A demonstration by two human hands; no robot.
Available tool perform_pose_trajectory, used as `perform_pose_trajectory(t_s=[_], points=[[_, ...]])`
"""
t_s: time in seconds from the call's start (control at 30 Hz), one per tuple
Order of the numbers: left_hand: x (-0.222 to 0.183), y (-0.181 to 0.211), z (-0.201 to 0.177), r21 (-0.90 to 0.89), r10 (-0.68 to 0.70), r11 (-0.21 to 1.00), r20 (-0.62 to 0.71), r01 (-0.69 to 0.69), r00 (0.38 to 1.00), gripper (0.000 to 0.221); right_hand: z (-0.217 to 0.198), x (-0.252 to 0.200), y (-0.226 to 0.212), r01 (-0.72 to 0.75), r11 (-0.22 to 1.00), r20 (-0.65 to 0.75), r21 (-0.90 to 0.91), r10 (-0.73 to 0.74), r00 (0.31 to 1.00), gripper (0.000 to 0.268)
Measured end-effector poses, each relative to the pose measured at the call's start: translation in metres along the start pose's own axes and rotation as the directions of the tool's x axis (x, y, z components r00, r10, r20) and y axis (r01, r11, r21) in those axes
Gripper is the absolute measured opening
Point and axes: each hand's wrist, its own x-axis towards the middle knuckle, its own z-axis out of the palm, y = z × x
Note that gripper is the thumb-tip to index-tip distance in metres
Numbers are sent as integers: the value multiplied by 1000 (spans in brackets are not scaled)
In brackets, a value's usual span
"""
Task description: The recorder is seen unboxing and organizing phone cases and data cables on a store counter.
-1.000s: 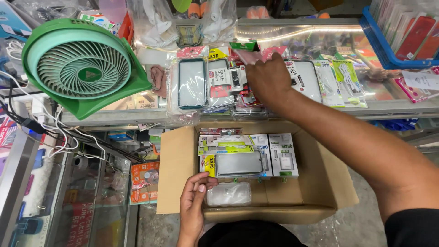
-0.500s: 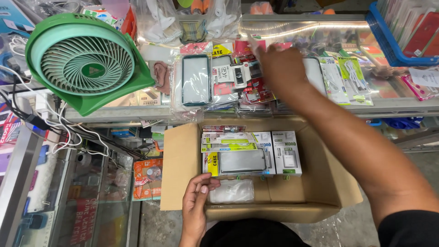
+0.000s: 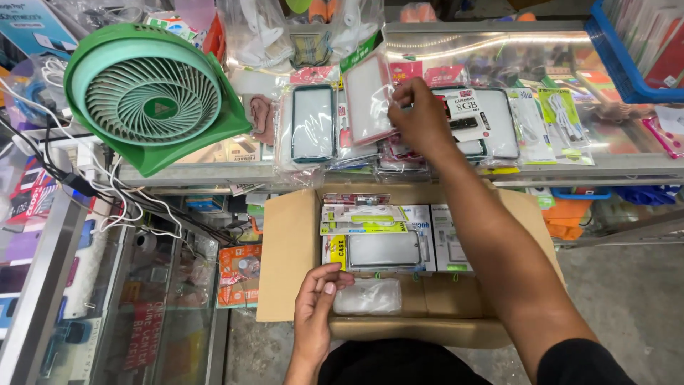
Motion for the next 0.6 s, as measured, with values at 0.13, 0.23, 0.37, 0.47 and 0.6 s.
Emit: perform_pose_trajectory(t_s=[0.13,0.23,0.37,0.47,0.6], points=[[-6,-1,-8,-8,-14,1000,-46,13,999,31,5,-11,-8,-33,999,34,-24,33,999,27],[-11,-1,-11,9,-30,999,-87,31,996,32,-2,-19,-21,-83,993,83,-82,89,993,29],[-11,-2,-14,12,-25,1000,-103,26,994,31,-13,-30,-27,72,969,93,-236,-52,994,40],[-8,-2,-15,1,-22,1000,-95,22,995,32,-30,-40,-25,309,897,20,-316,-319,947,41],[-7,-5,-23,-17,-2,1000,-111,0,994,33,-63,-82,-66,-67,995,54,79,62,997,22]])
